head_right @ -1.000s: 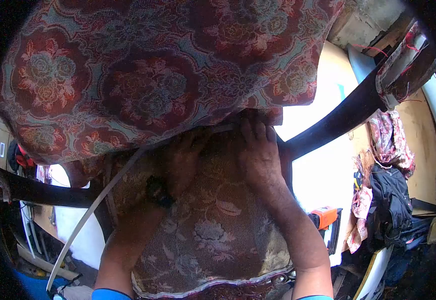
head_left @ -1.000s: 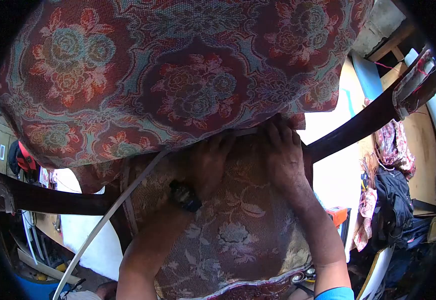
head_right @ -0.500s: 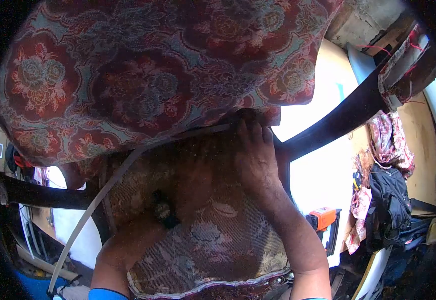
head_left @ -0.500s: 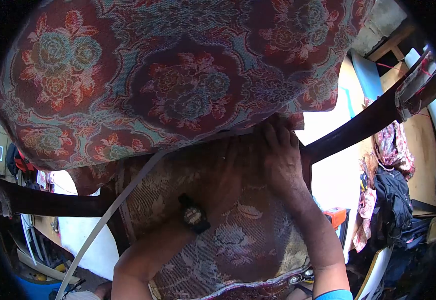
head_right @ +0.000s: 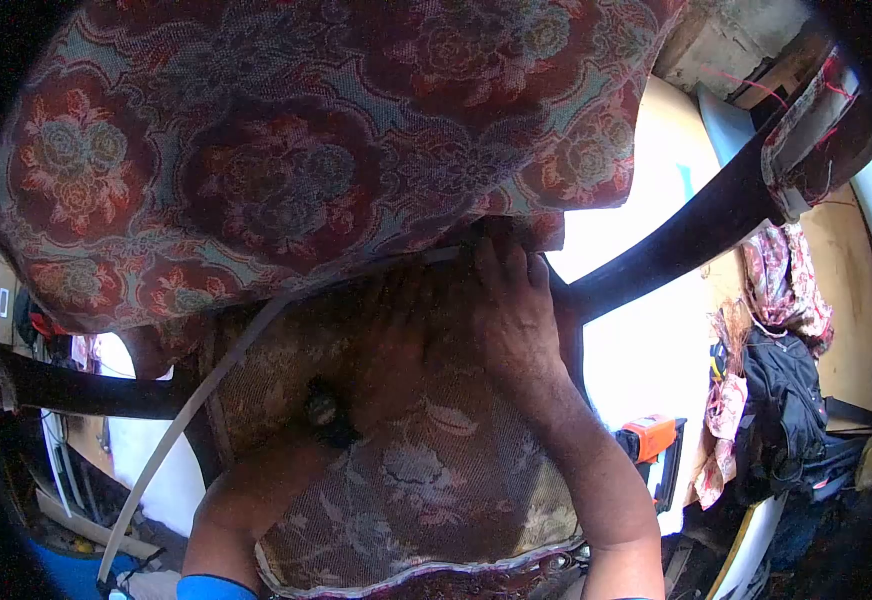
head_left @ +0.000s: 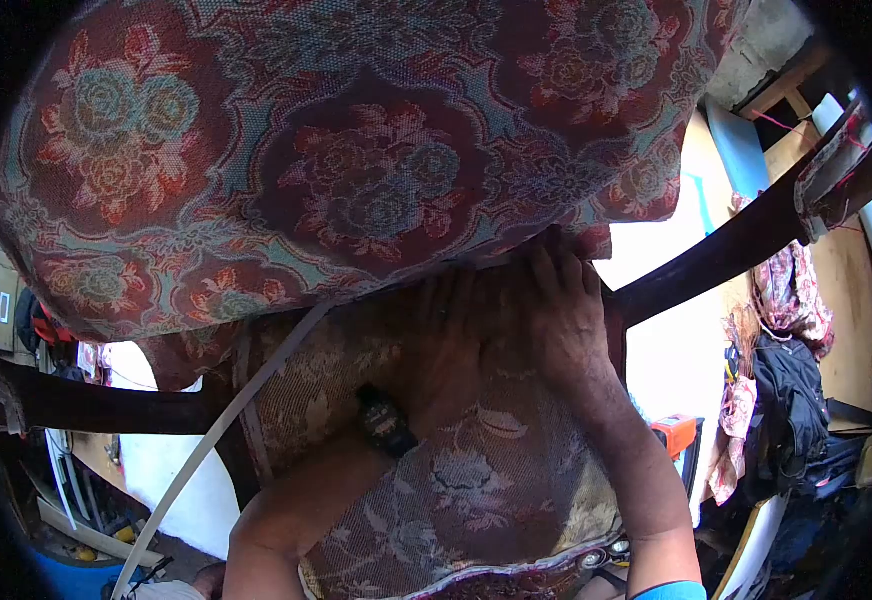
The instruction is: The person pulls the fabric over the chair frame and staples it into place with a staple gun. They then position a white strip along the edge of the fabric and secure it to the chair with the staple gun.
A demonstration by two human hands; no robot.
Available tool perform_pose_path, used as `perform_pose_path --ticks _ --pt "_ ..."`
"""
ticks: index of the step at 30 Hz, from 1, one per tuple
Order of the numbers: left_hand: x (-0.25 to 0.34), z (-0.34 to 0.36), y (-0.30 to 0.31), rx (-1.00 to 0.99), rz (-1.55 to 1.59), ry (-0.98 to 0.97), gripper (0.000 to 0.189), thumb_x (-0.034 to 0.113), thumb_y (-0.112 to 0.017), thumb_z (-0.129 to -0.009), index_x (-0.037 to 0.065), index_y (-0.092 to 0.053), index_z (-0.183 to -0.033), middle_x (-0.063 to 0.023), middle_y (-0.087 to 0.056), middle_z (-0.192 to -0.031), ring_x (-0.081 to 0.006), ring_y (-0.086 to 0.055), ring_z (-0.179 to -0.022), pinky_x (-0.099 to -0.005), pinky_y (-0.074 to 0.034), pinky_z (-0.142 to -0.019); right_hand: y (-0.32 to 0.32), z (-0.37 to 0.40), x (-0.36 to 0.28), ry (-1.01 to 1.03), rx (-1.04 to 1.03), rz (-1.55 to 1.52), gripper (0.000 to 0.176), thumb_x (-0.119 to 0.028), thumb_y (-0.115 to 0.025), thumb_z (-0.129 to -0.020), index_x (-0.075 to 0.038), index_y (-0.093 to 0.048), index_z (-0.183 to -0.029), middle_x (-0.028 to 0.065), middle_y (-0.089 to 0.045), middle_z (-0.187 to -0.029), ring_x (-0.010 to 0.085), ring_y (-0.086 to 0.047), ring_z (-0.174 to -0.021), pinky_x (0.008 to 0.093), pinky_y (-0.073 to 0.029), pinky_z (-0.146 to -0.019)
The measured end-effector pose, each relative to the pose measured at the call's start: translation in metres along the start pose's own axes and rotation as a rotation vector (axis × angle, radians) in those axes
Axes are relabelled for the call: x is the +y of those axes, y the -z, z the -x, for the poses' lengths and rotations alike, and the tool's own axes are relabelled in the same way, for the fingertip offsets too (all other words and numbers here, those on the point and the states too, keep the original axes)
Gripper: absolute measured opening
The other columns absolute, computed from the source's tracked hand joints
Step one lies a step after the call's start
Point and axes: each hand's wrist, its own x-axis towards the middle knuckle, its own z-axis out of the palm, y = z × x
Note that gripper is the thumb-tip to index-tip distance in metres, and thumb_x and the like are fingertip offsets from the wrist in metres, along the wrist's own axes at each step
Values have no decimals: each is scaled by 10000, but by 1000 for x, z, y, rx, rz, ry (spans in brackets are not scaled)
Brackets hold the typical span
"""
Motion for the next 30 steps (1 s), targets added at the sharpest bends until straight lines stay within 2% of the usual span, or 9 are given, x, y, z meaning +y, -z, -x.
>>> perform_pose_path --ticks 5,7,9,11,17,20,23,26,30 --pt "-11 -4 -2 20 -19 -12 732 464 -504 -1037 -83 -408 -1514 -331 -406 -1553 -500 -400 -1433 -583 -275 -1229 -5 0 1 10 31 59 758 -366 -767 -786 -54 -546 -1441 199 -445 -1504 425 -431 -1371 582 -390 -1129" --pt "-9 -5 4 -8 69 114 743 481 -510 -1031 -76 -416 -1514 -321 -406 -1557 -494 -404 -1430 -590 -279 -1219 -9 0 2 5 25 72 743 -349 -756 -795 -52 -545 -1443 197 -442 -1505 426 -430 -1373 580 -392 -1128" --pt "-7 -5 8 30 82 151 757 498 -514 -1027 -75 -421 -1513 -314 -409 -1558 -489 -411 -1424 -599 -280 -1210 -8 0 1 2 21 58 725 -335 -744 -806 -50 -546 -1442 196 -439 -1507 425 -428 -1376 576 -393 -1130" --pt "-5 -7 10 139 18 88 773 515 -515 -1024 -79 -422 -1511 -310 -414 -1556 -484 -420 -1416 -609 -278 -1204 -1 -1 0 -6 23 22 703 -323 -731 -819 -47 -549 -1440 195 -435 -1510 422 -426 -1380 571 -391 -1133" --pt "-12 -8 6 -8 -41 71 788 521 -517 -1022 -98 -425 -1501 -304 -429 -1547 -488 -454 -1386 -619 -286 -1198 -8 1 2 -2 -3 41 691 -329 -717 -833 -50 -547 -1442 190 -425 -1523 410 -421 -1384 565 -377 -1137" --pt "-15 -6 -2 50 25 56 775 520 -527 -1018 -88 -448 -1492 -295 -431 -1551 -485 -454 -1387 -619 -297 -1195 -7 2 2 9 29 38 687 -335 -718 -834 -50 -551 -1436 191 -429 -1514 407 -426 -1373 563 -380 -1130" --pt "-11 -5 1 34 29 123 775 532 -538 -1012 -77 -466 -1485 -284 -441 -1548 -479 -459 -1385 -615 -305 -1193 -2 1 -3 -9 8 36 676 -332 -716 -839 -50 -553 -1432 189 -438 -1507 404 -434 -1358 561 -384 -1127" --pt "-17 -7 -3 77 26 83 767 540 -534 -1014 -66 -479 -1480 -270 -446 -1550 -468 -464 -1385 -611 -316 -1187 3 2 -4 -24 -19 12 660 -322 -708 -848 -50 -556 -1430 186 -443 -1507 393 -434 -1360 558 -387 -1125" --pt "-19 -11 0 145 -69 9 741 527 -538 -1018 -65 -501 -1461 -267 -470 -1526 -450 -489 -1353 -593 -362 -1151 1 2 -5 -5 110 42 654 -308 -729 -828 -33 -578 -1402 187 -495 -1475 365 -460 -1347 547 -390 -1127"
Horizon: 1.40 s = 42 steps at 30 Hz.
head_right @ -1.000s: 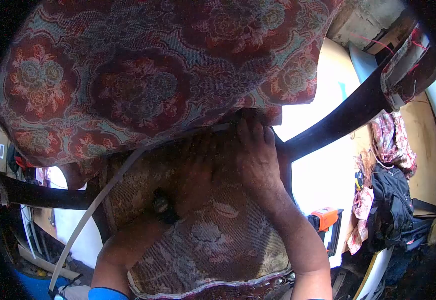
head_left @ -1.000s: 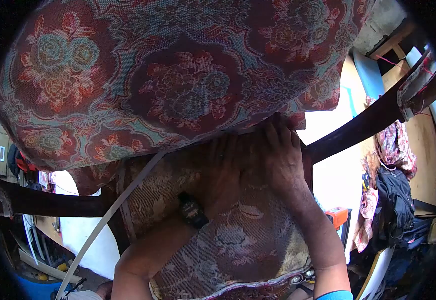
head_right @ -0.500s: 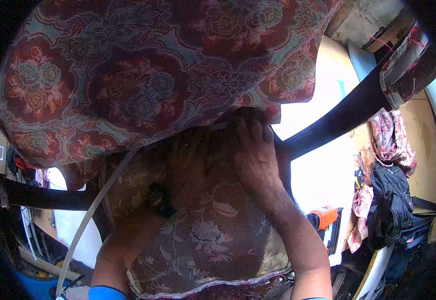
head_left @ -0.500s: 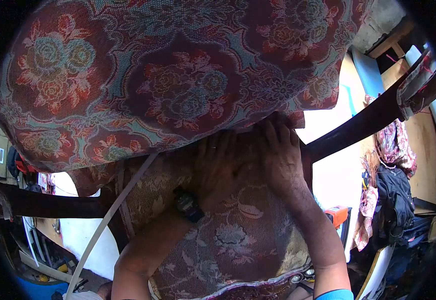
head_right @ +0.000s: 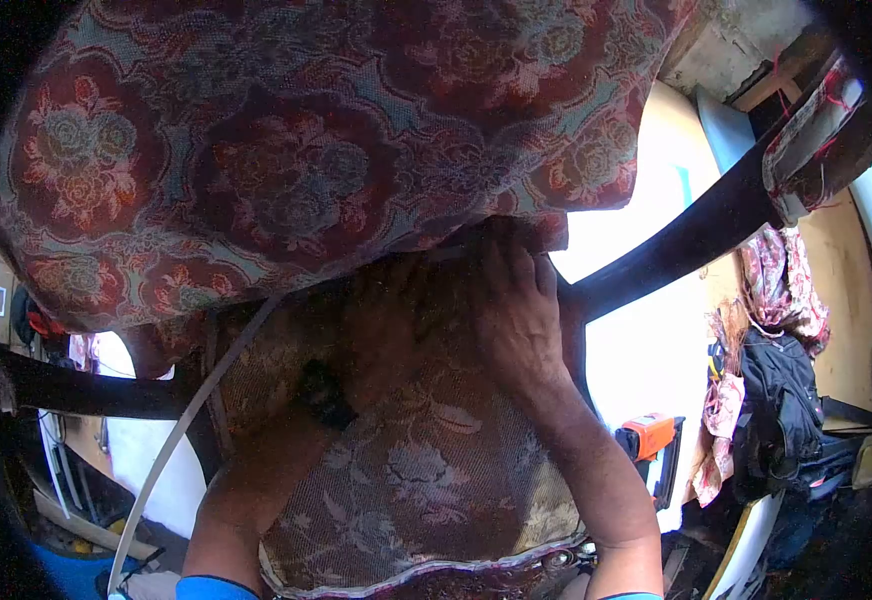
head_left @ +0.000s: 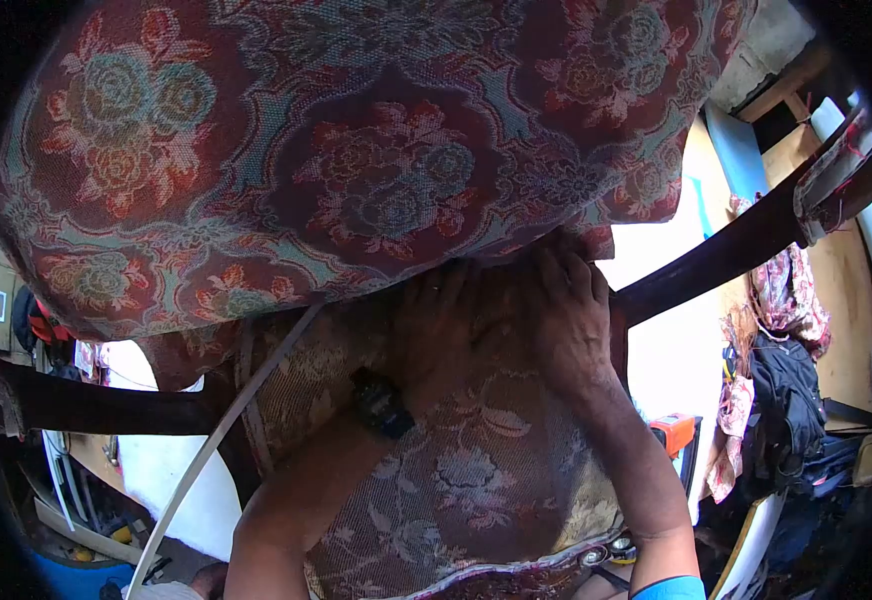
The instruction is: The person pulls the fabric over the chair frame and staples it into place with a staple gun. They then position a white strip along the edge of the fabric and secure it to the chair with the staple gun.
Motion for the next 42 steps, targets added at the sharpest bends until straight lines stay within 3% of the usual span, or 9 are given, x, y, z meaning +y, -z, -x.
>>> perform_pose_path --ticks 11,20,23,25,27,29,31,37,42 --pt "-1 -6 10 -4 106 -21 735 473 -600 -972 -49 -478 -1475 -245 -484 -1473 -432 -496 -1301 -549 -399 -1106 -23 3 -4 72 -11 -19 693 -325 -779 -775 -2 -604 -1363 198 -558 -1449 369 -469 -1403 534 -355 -1188" --pt "-1 -6 2 10 76 -13 738 498 -584 -983 -5 -458 -1509 -220 -467 -1509 -413 -499 -1326 -566 -399 -1103 3 15 12 51 26 -397 586 -214 -761 -798 -11 -620 -1329 200 -596 -1393 388 -515 -1330 513 -409 -1142" --pt "4 -8 13 8 37 10 745 531 -574 -994 20 -455 -1523 -216 -465 -1519 -413 -489 -1353 -574 -394 -1117 83 100 30 -283 230 -674 372 -10 -618 -908 2 -630 -1279 179 -649 -1276 338 -626 -1139 424 -489 -997" --pt "1 0 2 7 71 25 758 539 -579 -991 31 -441 -1537 -214 -468 -1517 -424 -480 -1364 -576 -384 -1130 105 198 42 -855 242 -632 237 -105 -616 -980 29 -635 -1174 182 -648 -1099 317 -634 -1067 397 -496 -956" --pt "-6 0 -6 50 86 15 767 545 -585 -988 38 -433 -1545 -214 -468 -1519 -434 -472 -1370 -579 -372 -1141 94 298 61 -1017 34 -298 304 -164 -632 -993 53 -599 -1202 204 -614 -1123 385 -610 -1084 457 -489 -969" --pt "-8 0 -7 117 95 -13 772 548 -592 -985 43 -434 -1547 -216 -465 -1525 -444 -466 -1370 -581 -357 -1151 64 398 64 -1077 -163 -283 380 -222 -681 -968 61 -597 -1207 224 -594 -1182 400 -571 -1146 491 -450 -1010" --pt "-8 1 -11 92 91 23 770 549 -590 -986 56 -430 -1554 -219 -459 -1531 -450 -456 -1373 -591 -346 -1155 67 399 55 -872 -185 -183 384 -225 -689 -960 71 -598 -1186 225 -578 -1192 402 -553 -1150 485 -439 -1021" --pt "-8 -1 -11 8 75 69 762 569 -565 -990 108 -410 -1577 -204 -457 -1510 -438 -446 -1356 -609 -342 -1144 70 398 36 -698 -239 -32 454 -45 -710 -797 67 -562 -1211 254 -560 -1142 462 -535 -1103 533 -440 -957" --pt "-9 0 -7 166 97 -9 740 569 -551 -993 123 -423 -1569 -179 -469 -1459 -410 -444 -1330 -599 -362 -1121 72 373 55 -740 -312 -140 494 -233 -787 -793 39 -595 -1158 258 -599 -1012 472 -547 -1011 547 -441 -907"
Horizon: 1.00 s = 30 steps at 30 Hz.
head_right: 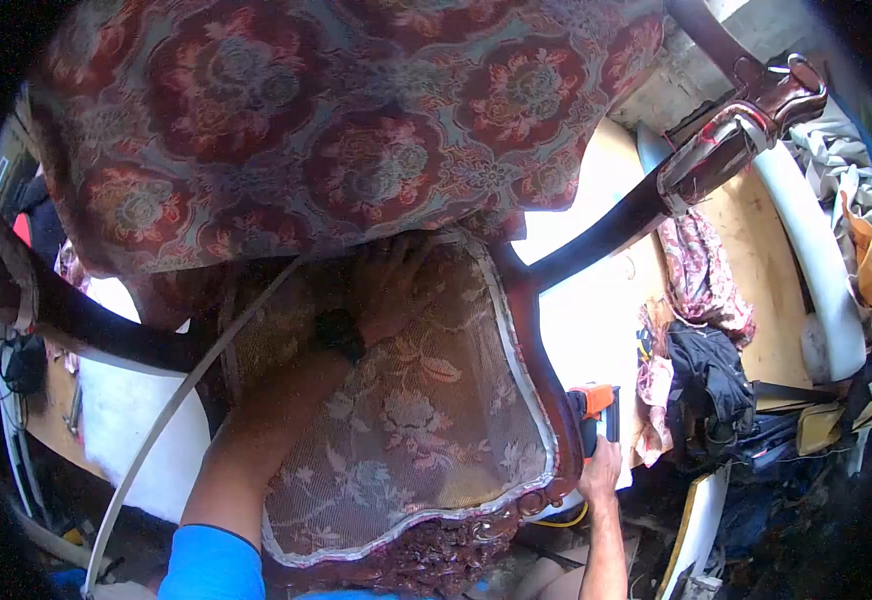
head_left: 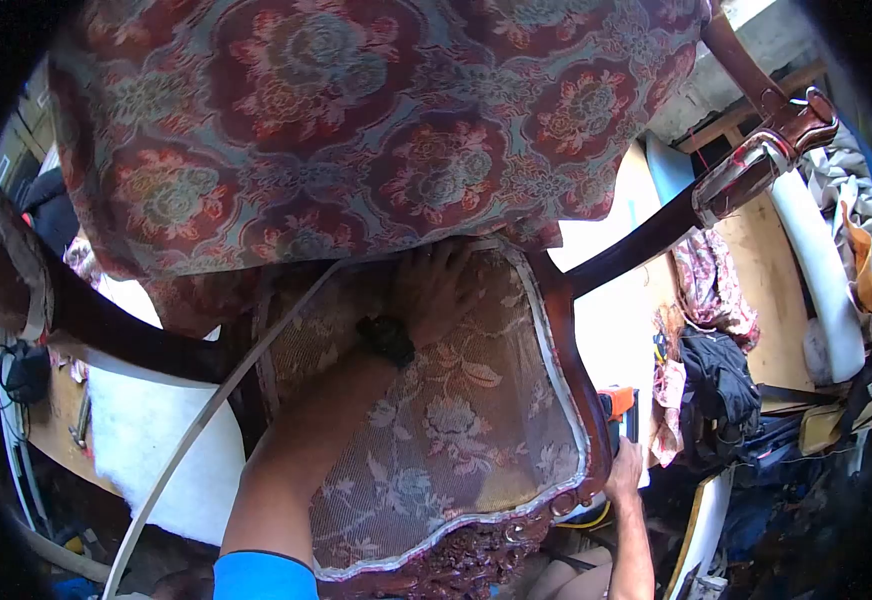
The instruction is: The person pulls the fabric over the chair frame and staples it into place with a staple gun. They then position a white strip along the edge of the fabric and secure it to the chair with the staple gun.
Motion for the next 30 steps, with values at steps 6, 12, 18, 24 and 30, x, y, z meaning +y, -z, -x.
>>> perform_pose_path --ticks 6,12,18,24,30 --pt "-4 0 2 -91 49 12 709 550 -551 -992 130 -442 -1553 -169 -487 -1423 -386 -434 -1336 -583 -371 -1116 31 -43 17 -259 -191 -105 523 -337 -861 -775 32 -641 -1072 216 -717 -898 356 -711 -845 449 -559 -770" --pt "-9 0 -14 0 57 20 673 540 -532 -1000 128 -474 -1529 -169 -490 -1419 -377 -435 -1343 -579 -368 -1114 158 -24 -64 -261 -132 -450 568 -103 -790 -769 47 -581 -1275 123 -700 -1063 185 -677 -944 345 -538 -911" --pt "-6 5 -8 16 26 6 629 522 -547 -989 123 -524 -1476 -160 -485 -1428 -372 -436 -1345 -612 -341 -1113 214 -60 -239 -153 -409 -946 350 -57 -696 -774 33 -615 -1103 116 -706 -919 202 -698 -819 337 -570 -792" --pt "-14 7 -38 95 142 -15 622 518 -571 -969 138 -548 -1461 -168 -515 -1407 -368 -442 -1341 -616 -326 -1121 147 -137 -323 -84 -343 -967 270 -43 -673 -842 40 -622 -1094 93 -691 -883 201 -699 -782 328 -568 -763" --pt "-13 9 -70 221 104 -6 629 496 -590 -946 159 -539 -1474 -170 -495 -1492 -406 -456 -1342 -640 -327 -1116 104 -174 -330 -32 -225 -933 181 -40 -704 -862 -11 -610 -1014 67 -651 -826 175 -680 -692 326 -583 -638"
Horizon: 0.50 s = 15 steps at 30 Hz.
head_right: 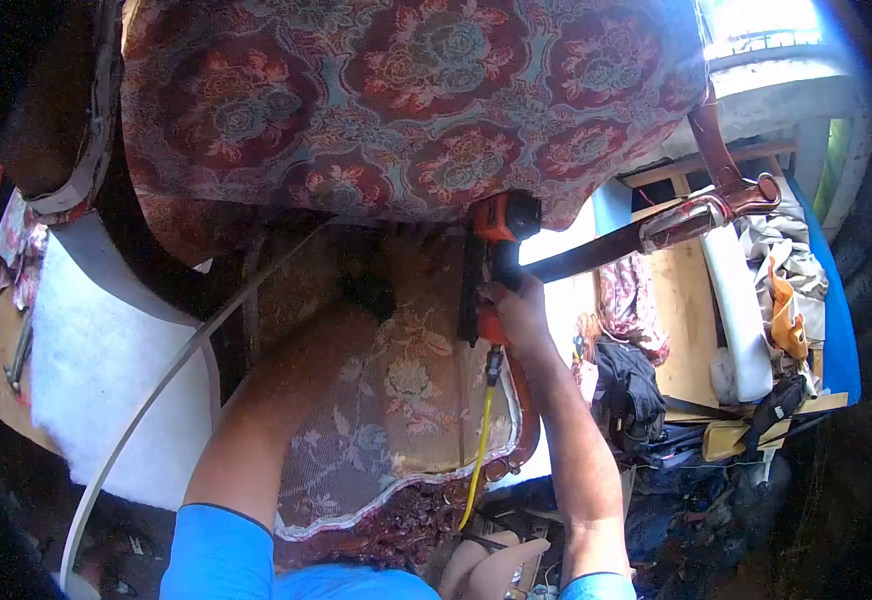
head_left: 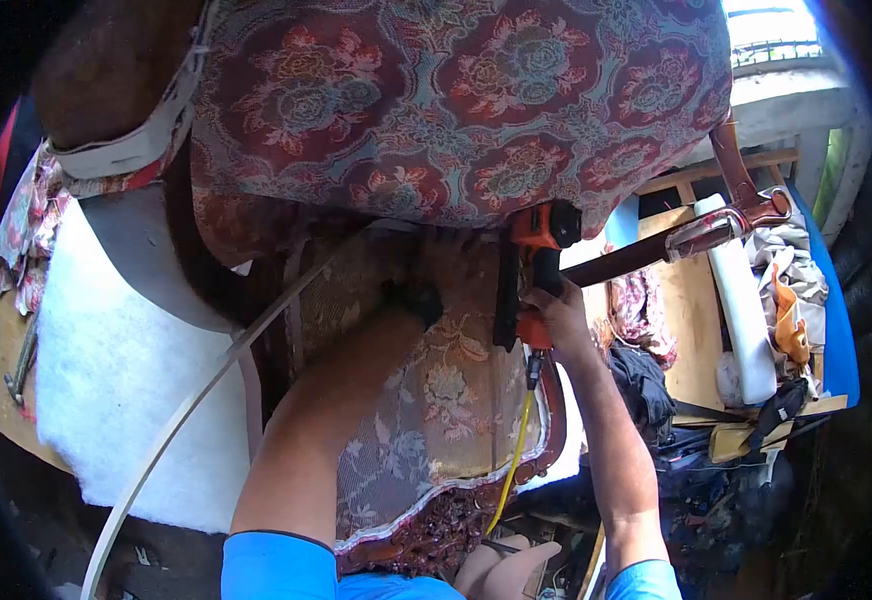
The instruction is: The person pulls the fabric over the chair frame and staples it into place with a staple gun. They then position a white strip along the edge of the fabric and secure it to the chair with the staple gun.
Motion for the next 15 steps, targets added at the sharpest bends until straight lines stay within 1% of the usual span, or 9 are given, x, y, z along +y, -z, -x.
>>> perform_pose_path --ticks 1,3,5,8,11,14,15 --pt "-6 5 -27 16 -75 -47 633 497 -589 -944 155 -538 -1474 -166 -490 -1505 -409 -459 -1343 -646 -328 -1113 0 -3 4 -1 1 -26 181 -33 -699 -860 -10 -609 -1016 66 -651 -826 176 -680 -688 327 -582 -637" --pt "-9 5 -27 -29 -112 -36 635 499 -575 -951 146 -532 -1477 -161 -483 -1520 -408 -457 -1349 -656 -323 -1112 1 -10 12 -5 -7 -74 183 -18 -687 -856 -8 -607 -1020 66 -650 -824 179 -679 -681 329 -581 -635" --pt "3 -6 16 -149 -31 73 632 500 -552 -968 134 -525 -1482 -156 -481 -1523 -400 -447 -1359 -663 -311 -1116 2 -16 16 -7 -17 -75 180 -12 -677 -854 -6 -608 -1021 65 -651 -825 178 -679 -682 323 -578 -635" --pt "5 -7 9 -194 -43 91 646 502 -541 -974 103 -517 -1482 -161 -472 -1528 -396 -438 -1362 -660 -306 -1119 4 -15 17 4 -35 -67 183 -5 -673 -851 -5 -610 -1023 62 -654 -831 174 -678 -686 318 -577 -642" --pt "3 -2 -5 -104 78 124 643 495 -536 -982 84 -520 -1476 -172 -456 -1538 -403 -432 -1363 -653 -310 -1117 4 -18 20 -6 -45 -73 192 -2 -679 -846 -6 -613 -1027 58 -657 -838 166 -678 -699 312 -574 -653" --pt "9 -9 15 -117 -16 103 643 484 -549 -980 76 -525 -1475 -188 -474 -1511 -400 -447 -1352 -636 -321 -1117 3 -14 18 -42 -27 -58 199 -18 -693 -844 -6 -618 -1028 56 -661 -842 163 -677 -712 317 -570 -666" --pt "7 -9 13 -122 17 107 641 473 -558 -981 77 -520 -1482 -190 -477 -1507 -398 -447 -1354 -630 -323 -1118 2 -15 15 -51 -23 -50 202 -26 -699 -843 -6 -620 -1028 55 -662 -843 162 -676 -716 320 -568 -671"
